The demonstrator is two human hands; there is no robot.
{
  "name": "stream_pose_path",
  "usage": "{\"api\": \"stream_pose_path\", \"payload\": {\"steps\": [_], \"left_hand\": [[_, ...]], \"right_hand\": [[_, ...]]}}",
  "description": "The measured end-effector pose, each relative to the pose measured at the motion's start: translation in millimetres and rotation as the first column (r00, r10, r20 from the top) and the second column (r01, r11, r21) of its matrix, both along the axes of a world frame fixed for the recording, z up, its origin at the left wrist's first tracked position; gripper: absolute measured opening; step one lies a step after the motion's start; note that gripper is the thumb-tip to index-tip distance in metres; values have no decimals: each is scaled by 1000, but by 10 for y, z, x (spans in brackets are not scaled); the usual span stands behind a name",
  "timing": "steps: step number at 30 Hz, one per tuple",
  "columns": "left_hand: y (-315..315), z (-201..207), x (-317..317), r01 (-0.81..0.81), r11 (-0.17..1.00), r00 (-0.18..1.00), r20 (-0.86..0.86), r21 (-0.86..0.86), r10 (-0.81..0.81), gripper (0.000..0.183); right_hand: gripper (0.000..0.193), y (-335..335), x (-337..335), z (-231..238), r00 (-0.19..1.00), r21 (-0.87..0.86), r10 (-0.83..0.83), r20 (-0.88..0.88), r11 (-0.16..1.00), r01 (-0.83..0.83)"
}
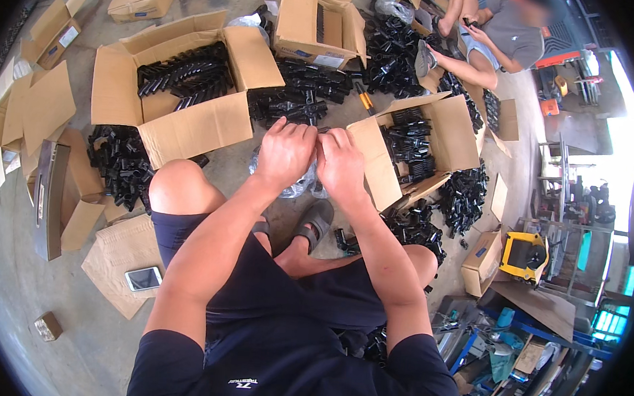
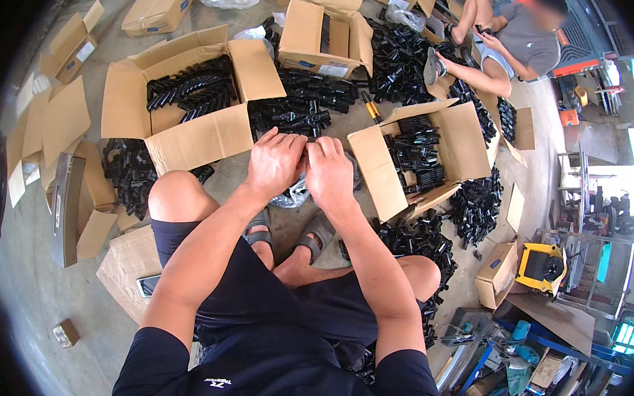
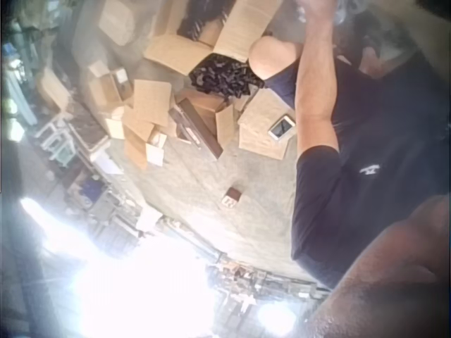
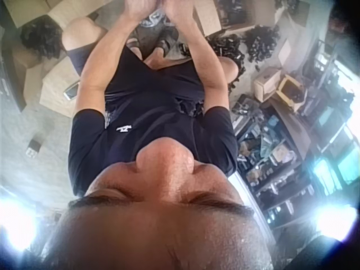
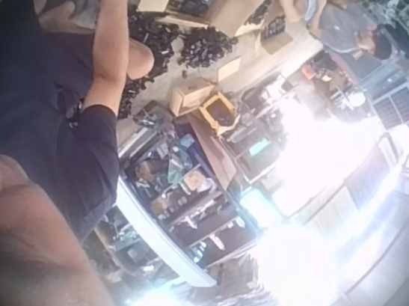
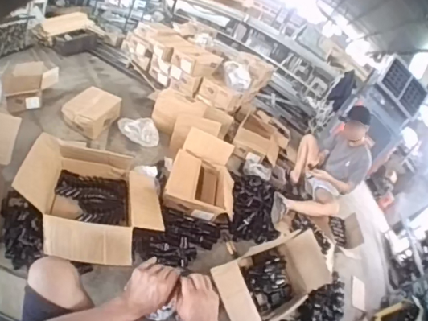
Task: The person joins small black plastic components by snapping them together and then places the assembled items into a box.
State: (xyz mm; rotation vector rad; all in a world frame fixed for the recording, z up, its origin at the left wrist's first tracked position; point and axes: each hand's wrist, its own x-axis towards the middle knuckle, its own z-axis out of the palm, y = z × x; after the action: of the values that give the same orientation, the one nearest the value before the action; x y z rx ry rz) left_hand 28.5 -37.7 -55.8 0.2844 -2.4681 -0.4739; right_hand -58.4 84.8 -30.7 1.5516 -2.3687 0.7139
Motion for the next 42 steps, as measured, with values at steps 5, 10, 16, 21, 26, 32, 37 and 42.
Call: {"api": "stream_pose_path", "payload": {"steps": [5,10,16,21,26,32,37,42], "left_hand": [[-12,39,5,-7,999,999,-40,42,8,25],[2,96,11,-9,987,991,-128,158,29,32],[-10,139,26,-26,988,981,-188,155,56,37],[18,164,33,-22,990,977,-208,138,50,37],[43,172,40,-2,995,985,-173,99,19,34],[0,149,82,-7,997,988,-156,76,19,32],[51,175,76,-34,978,989,-136,206,63,29],[101,168,6,-195,765,980,158,614,123,32]], "right_hand": [[20,7,-3,-1,1000,-102,-3,-19,995,1],[19,70,-10,60,1000,-199,8,13,980,-5],[18,106,42,256,999,-266,24,43,964,-11],[19,80,76,278,1000,-220,23,-1,975,-23],[22,94,59,228,998,-57,19,-68,998,-23],[26,-17,95,217,996,-78,-41,85,996,48],[24,69,15,213,762,-150,-39,646,972,178],[47,398,-227,467,41,-543,576,817,743,392]]}}
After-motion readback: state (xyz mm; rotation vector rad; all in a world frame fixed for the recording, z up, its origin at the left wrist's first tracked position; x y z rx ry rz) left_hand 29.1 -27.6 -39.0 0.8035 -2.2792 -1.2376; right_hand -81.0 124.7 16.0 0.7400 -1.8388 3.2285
